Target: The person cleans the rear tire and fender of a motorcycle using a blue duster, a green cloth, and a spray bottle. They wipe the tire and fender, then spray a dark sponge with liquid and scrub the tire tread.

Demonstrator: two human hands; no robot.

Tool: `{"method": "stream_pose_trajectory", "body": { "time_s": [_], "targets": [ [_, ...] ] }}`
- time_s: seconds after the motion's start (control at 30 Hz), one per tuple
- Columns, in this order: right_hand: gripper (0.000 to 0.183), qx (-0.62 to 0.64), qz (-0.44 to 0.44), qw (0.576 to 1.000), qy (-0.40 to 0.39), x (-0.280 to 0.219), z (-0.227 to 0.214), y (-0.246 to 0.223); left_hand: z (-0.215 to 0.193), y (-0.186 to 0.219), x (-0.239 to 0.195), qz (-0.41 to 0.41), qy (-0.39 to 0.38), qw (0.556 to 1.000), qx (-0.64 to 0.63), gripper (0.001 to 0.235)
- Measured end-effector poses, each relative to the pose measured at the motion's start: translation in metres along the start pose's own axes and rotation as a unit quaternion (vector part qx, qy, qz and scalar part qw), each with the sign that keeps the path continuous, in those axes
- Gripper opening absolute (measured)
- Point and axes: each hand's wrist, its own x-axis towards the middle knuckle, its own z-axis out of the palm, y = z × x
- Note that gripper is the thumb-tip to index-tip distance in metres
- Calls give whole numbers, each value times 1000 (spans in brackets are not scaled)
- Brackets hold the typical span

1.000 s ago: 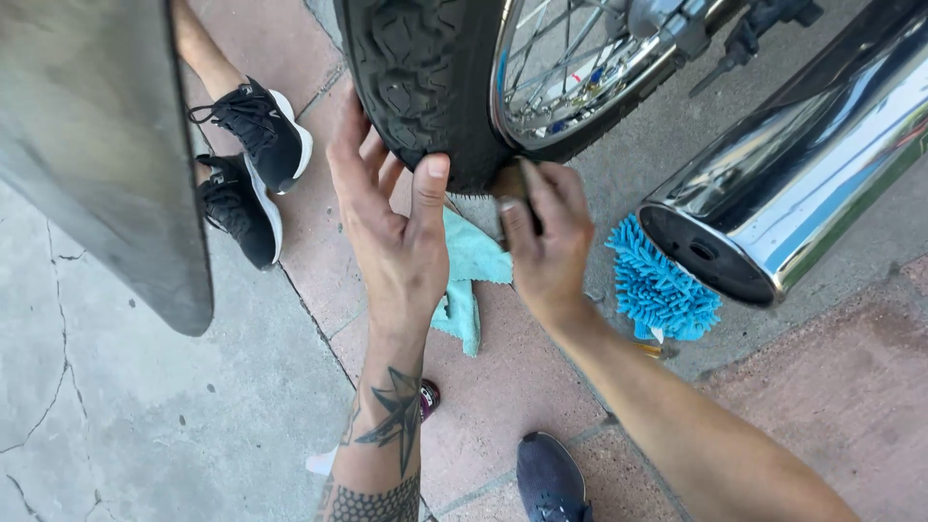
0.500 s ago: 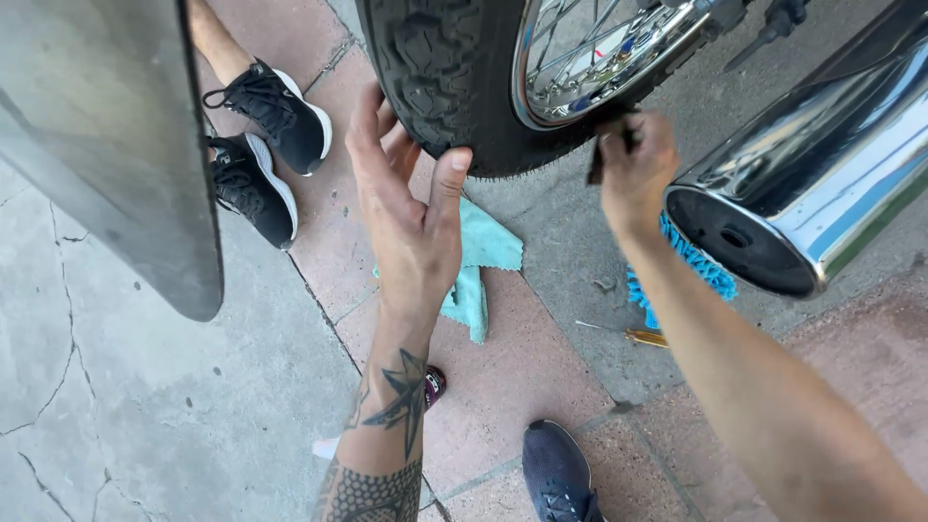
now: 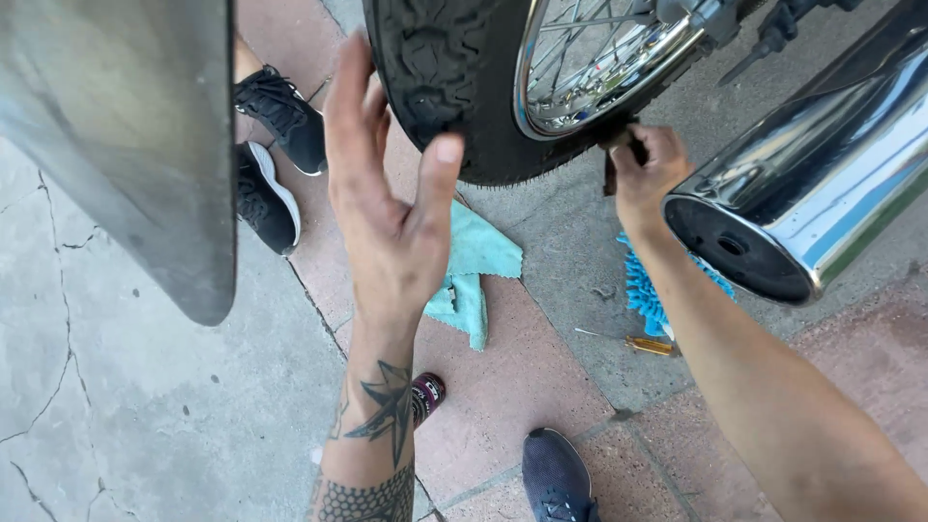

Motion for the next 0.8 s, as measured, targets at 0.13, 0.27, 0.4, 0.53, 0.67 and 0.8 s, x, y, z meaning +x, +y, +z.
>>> {"method": "stream_pose_trajectory", "body": {
  "time_s": [0.13,0.27,0.4,0.53,0.67,0.8],
  "targets": [
    [7,22,51,998,37,-5,-6,-55,14,6,4,-28,34,998,43,65],
    [22,131,27,991,8,-10,-13,-169,16,-2,1,-34,44,998,25,66],
    [25,159,-1,987,-14,0,-26,-162,17,-3,-1,-23,33,999,31,68],
    [11,59,4,996,-63,3,-26,-91,6,-3,-1,-42,17,998,52,70],
    [12,5,-47,994,95,12,2,-5,-7,0,5,-11,-30,996,80,82],
    [7,11,38,999,-21,11,-20,-122,5,17,15,-30,-24,998,45,74]
  ]
}}
